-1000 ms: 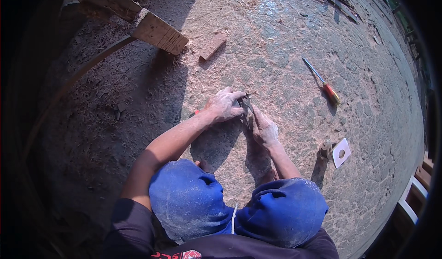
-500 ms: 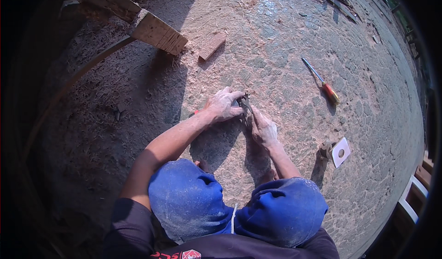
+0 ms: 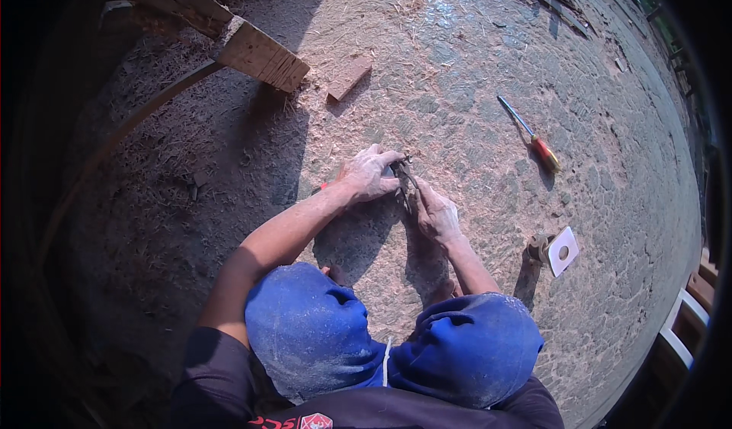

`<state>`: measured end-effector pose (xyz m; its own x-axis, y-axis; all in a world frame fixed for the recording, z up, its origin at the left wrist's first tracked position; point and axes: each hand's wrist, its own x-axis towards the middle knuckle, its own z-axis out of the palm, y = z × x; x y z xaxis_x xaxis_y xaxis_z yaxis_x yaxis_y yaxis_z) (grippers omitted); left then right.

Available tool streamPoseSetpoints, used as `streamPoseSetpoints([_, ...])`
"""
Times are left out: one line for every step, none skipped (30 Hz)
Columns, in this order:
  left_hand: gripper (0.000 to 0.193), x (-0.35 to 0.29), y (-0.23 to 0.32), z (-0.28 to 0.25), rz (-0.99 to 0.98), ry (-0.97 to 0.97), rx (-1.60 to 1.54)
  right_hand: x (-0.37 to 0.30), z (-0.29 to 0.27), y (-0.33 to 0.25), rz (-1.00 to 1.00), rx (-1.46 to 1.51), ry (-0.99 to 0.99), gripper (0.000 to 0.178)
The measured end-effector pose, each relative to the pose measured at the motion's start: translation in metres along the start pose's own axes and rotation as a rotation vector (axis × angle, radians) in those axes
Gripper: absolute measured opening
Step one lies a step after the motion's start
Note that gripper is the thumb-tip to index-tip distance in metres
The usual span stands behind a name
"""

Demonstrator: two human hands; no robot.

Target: The person uses a router to shape the inner edge of a wooden door frame, marks points with a pencil, and works on a small metal component on the ground with tools.

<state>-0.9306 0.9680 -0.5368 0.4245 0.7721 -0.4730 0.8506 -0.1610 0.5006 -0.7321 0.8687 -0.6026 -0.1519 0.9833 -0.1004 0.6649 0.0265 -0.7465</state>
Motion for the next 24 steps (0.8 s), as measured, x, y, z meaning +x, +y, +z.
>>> streamPoseSetpoints([0.058,0.0,0.0,0.0,0.005,0.005,0.001,-0.002,0.001,0.001,-0.007,0.012,0.017,0.037])
streamPoseSetpoints([0.058,0.001,-0.001,0.002,0.01,0.009,0.001,-0.004,0.001,0.002,-0.014,0.023,0.033,0.036])
streamPoseSetpoints([0.058,0.001,-0.001,0.002,0.013,0.014,0.003,-0.006,-0.003,-0.003,-0.011,0.042,0.047,0.034])
streamPoseSetpoints([0.058,0.0,-0.001,0.001,0.021,0.026,0.014,-0.008,-0.004,-0.005,-0.008,0.059,0.061,0.032])
streamPoseSetpoints([0.058,-0.001,0.0,0.001,0.029,0.038,0.025,-0.01,-0.004,-0.005,0.028,0.069,0.055,0.03])
streamPoseSetpoints([0.058,-0.001,0.0,0.002,0.039,0.048,0.034,-0.014,-0.004,-0.004,0.065,0.076,0.049,0.028])
streamPoseSetpoints([0.057,-0.001,0.0,0.003,0.045,0.054,0.032,-0.018,-0.004,-0.003,0.103,0.083,0.043,0.026])
streamPoseSetpoints([0.057,-0.001,-0.001,0.003,0.051,0.059,0.031,-0.023,-0.002,-0.003,0.135,0.131,0.042,0.026])
streamPoseSetpoints([0.057,-0.001,-0.002,0.003,0.056,0.067,0.031,-0.027,0.0,-0.005,0.164,0.181,0.042,0.027])
streamPoseSetpoints([0.057,-0.001,-0.002,0.003,0.061,0.066,0.037,-0.029,0.002,-0.006,0.173,0.182,0.027,0.029])
streamPoseSetpoints([0.058,-0.001,-0.003,0.003,0.064,0.065,0.042,-0.031,0.003,-0.008,0.182,0.182,0.012,0.032])
streamPoseSetpoints([0.058,-0.001,-0.004,0.004,0.067,0.065,0.047,-0.032,0.004,-0.011,0.172,0.133,-0.017,0.035])
streamPoseSetpoints([0.057,-0.001,-0.004,0.004,0.046,0.047,0.035,-0.032,0.007,-0.011,0.166,0.119,-0.021,0.034])
streamPoseSetpoints([0.057,0.0,-0.003,0.005,0.034,0.03,0.021,-0.031,0.008,-0.011,0.164,0.099,-0.019,0.033])
streamPoseSetpoints([0.056,0.0,-0.002,0.002,0.018,0.017,0.013,-0.031,0.01,-0.011,0.158,0.084,-0.016,0.032])
streamPoseSetpoints([0.062,-0.001,0.002,0.0,0.022,-0.001,0.008,-0.032,0.013,-0.005,0.102,0.071,0.036,0.029])
streamPoseSetpoints([0.065,0.001,-0.002,0.002,0.065,0.033,0.014,-0.034,0.015,-0.001,0.07,0.074,0.062,0.026])
streamPoseSetpoints([0.068,0.003,-0.011,0.008,0.101,0.07,0.023,-0.034,0.019,0.001,0.031,0.081,0.085,0.023])
streamPoseSetpoints([0.071,0.005,-0.019,0.011,0.14,0.108,0.033,-0.034,0.021,0.002,-0.008,0.086,0.107,0.02])
streamPoseSetpoints([0.077,0.006,-0.027,0.013,0.161,0.12,0.016,-0.036,0.023,0.002,-0.053,0.106,0.149,0.018])
streamPoseSetpoints([0.074,0.007,-0.019,0.009,0.105,0.122,0.071,-0.036,0.021,0.004,-0.092,0.098,0.192,0.017])
streamPoseSetpoints([0.072,0.0,-0.007,0.003,0.044,0.121,0.126,-0.036,0.02,0.005,-0.13,0.091,0.23,0.015])
streamPoseSetpoints([0.07,-0.005,0.001,0.001,-0.017,0.119,0.18,-0.034,0.019,0.006,-0.173,0.081,0.269,0.014])
streamPoseSetpoints([0.065,-0.01,0.0,0.001,-0.052,0.14,0.178,-0.032,0.016,0.0,-0.196,0.091,0.273,0.013])
